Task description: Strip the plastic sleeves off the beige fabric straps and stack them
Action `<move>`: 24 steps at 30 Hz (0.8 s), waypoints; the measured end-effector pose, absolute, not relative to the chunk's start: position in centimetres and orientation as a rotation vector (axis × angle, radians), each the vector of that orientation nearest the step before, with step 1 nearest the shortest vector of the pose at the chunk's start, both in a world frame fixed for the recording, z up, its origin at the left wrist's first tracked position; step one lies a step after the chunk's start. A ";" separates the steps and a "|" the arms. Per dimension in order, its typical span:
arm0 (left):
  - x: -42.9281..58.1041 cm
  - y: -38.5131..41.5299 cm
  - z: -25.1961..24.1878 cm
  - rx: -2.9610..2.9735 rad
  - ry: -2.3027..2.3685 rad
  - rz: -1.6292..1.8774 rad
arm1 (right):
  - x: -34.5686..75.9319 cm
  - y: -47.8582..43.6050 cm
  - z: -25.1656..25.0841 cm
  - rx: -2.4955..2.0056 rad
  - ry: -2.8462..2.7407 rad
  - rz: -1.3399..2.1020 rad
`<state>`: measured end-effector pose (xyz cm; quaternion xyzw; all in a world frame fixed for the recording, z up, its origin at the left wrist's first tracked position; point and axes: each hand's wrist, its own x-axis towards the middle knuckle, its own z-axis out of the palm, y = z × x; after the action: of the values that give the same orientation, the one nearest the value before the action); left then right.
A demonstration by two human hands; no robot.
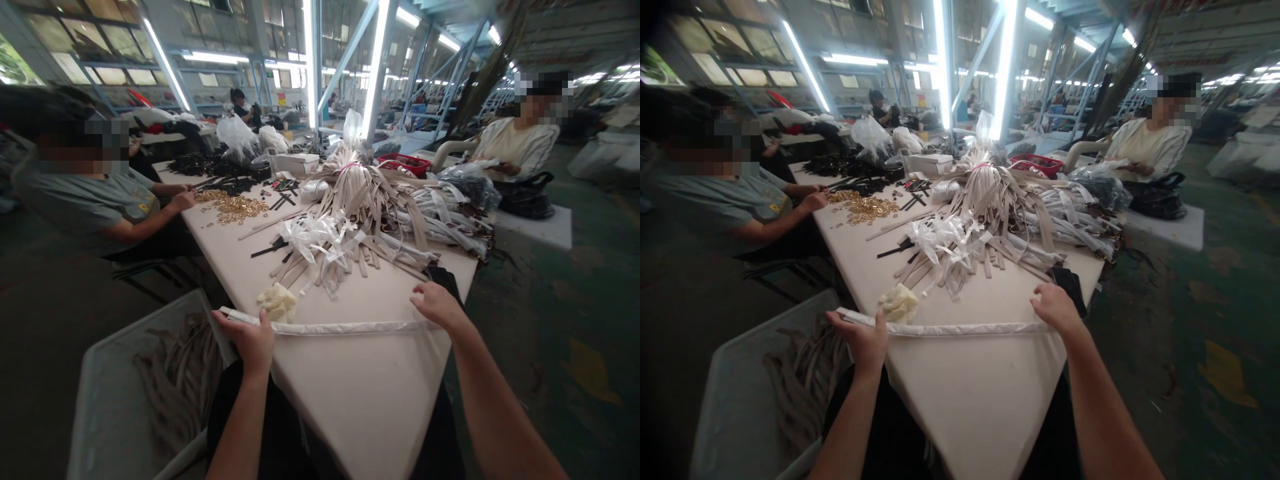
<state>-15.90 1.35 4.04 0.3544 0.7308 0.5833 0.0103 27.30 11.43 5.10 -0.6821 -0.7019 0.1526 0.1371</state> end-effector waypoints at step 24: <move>-4.9 11.8 0.1 1.715 2.162 1.051 | 14.3 11.5 3.5 -1.646 -1.607 0.978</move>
<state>-4.91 11.83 0.11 0.5780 0.7290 0.3544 0.0940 14.26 11.54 3.50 -0.6249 -0.6100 0.3713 0.3153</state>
